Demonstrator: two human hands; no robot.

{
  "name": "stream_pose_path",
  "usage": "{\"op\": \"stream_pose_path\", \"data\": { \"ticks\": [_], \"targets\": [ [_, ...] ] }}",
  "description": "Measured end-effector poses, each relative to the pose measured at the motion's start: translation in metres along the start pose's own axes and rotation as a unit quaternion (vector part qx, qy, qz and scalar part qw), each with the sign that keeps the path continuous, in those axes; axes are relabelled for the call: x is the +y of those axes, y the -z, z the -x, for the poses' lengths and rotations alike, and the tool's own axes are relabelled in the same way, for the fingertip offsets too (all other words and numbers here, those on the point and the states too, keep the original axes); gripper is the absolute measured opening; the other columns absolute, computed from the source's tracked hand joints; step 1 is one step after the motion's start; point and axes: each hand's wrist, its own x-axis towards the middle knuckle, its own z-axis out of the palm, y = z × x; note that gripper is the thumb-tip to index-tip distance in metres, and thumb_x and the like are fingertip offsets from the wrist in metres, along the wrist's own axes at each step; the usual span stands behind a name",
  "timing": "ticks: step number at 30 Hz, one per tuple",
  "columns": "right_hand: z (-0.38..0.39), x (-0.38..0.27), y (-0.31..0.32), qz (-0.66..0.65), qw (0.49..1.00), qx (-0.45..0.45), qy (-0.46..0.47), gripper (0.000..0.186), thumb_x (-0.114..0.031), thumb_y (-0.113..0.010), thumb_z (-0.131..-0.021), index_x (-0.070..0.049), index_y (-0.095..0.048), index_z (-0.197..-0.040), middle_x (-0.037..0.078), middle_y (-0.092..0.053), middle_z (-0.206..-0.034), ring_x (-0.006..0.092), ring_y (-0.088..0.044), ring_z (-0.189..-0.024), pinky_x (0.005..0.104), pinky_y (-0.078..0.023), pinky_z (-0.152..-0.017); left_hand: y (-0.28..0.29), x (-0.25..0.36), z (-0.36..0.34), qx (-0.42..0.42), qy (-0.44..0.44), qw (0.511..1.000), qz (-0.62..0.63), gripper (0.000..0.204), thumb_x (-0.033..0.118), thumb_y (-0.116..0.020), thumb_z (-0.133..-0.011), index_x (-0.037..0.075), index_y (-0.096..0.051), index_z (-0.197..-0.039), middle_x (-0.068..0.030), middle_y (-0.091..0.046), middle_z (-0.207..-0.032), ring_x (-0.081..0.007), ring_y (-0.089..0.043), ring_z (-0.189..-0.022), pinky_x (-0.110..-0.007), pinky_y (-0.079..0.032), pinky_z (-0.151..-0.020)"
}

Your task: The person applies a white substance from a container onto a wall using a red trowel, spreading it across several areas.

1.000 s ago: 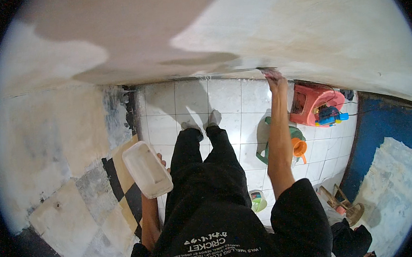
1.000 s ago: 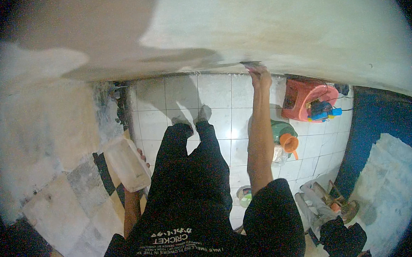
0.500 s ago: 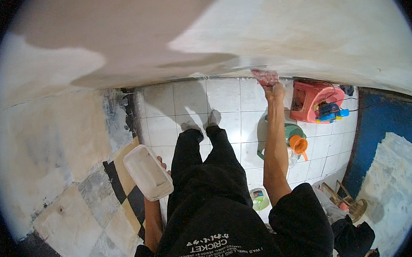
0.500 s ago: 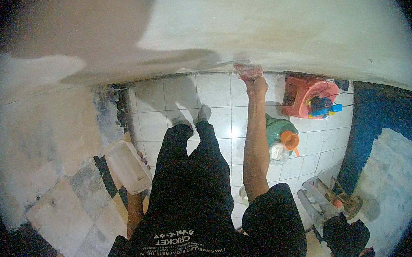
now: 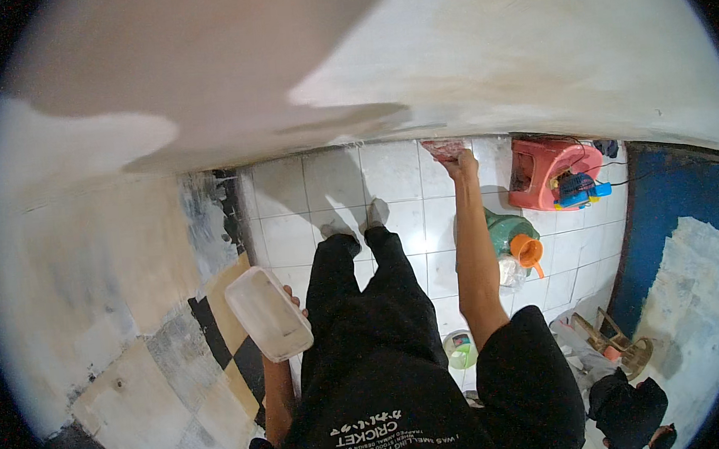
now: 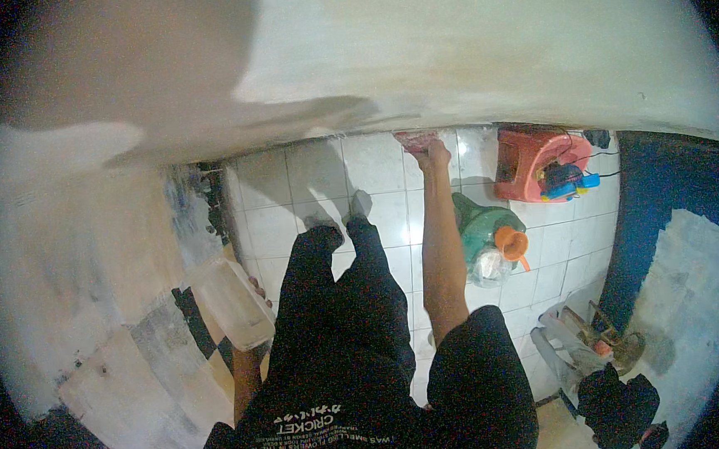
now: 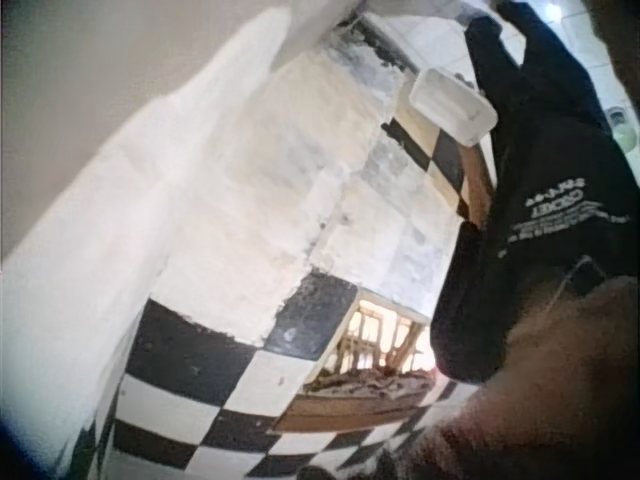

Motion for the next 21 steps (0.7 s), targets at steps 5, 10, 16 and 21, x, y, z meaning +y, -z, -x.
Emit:
{"op": "stream_pose_path", "data": {
  "ticks": [5,10,16,21],
  "targets": [
    [-0.048,-0.004,-0.022,-0.033,0.999,0.036,0.015,0.033,-0.006,-0.039,-0.086,0.017,-0.045,-0.110,0.030,-0.057,-0.103,0.0422,-0.058,-0.089,0.0531,-0.048,-0.085,0.001,0.007,0.006,0.031,-0.012,0.999,-0.043,0.060,0.040,-0.055,-0.086,0.014,-0.035,-0.137,-0.0161,-0.037,-0.136,-0.0350,-0.045,-0.116,-0.058,-0.037,-0.096],
    [0.010,-0.045,-0.021,0.204,0.958,-0.090,0.179,0.033,0.001,-0.042,-0.082,0.015,-0.046,-0.111,0.025,-0.059,-0.104,0.0373,-0.058,-0.098,0.0488,-0.046,-0.090,0.014,0.015,0.002,0.030,-0.001,0.999,-0.027,0.059,0.041,-0.053,-0.087,0.016,-0.034,-0.137,-0.0156,-0.037,-0.137,-0.0353,-0.044,-0.117,-0.058,-0.037,-0.096],
    [0.167,-0.118,-0.079,-0.118,0.990,-0.039,0.064,0.041,0.009,-0.040,-0.079,0.012,-0.042,-0.120,0.021,-0.055,-0.117,0.0327,-0.055,-0.108,0.0455,-0.045,-0.095,0.003,0.018,-0.014,-0.012,0.030,0.999,0.003,0.059,0.042,-0.053,-0.087,0.016,-0.034,-0.137,-0.0149,-0.036,-0.138,-0.0357,-0.042,-0.119,-0.059,-0.035,-0.098],
    [0.074,-0.086,-0.019,0.047,0.997,0.000,0.054,0.035,0.001,-0.034,-0.084,0.015,-0.044,-0.115,0.028,-0.052,-0.116,0.0387,-0.053,-0.106,0.0511,-0.046,-0.091,-0.005,0.019,-0.017,-0.011,0.046,0.999,0.023,0.059,0.041,-0.054,-0.086,0.016,-0.035,-0.137,-0.0151,-0.036,-0.138,-0.0358,-0.042,-0.119,-0.059,-0.034,-0.097]
  ]
}}
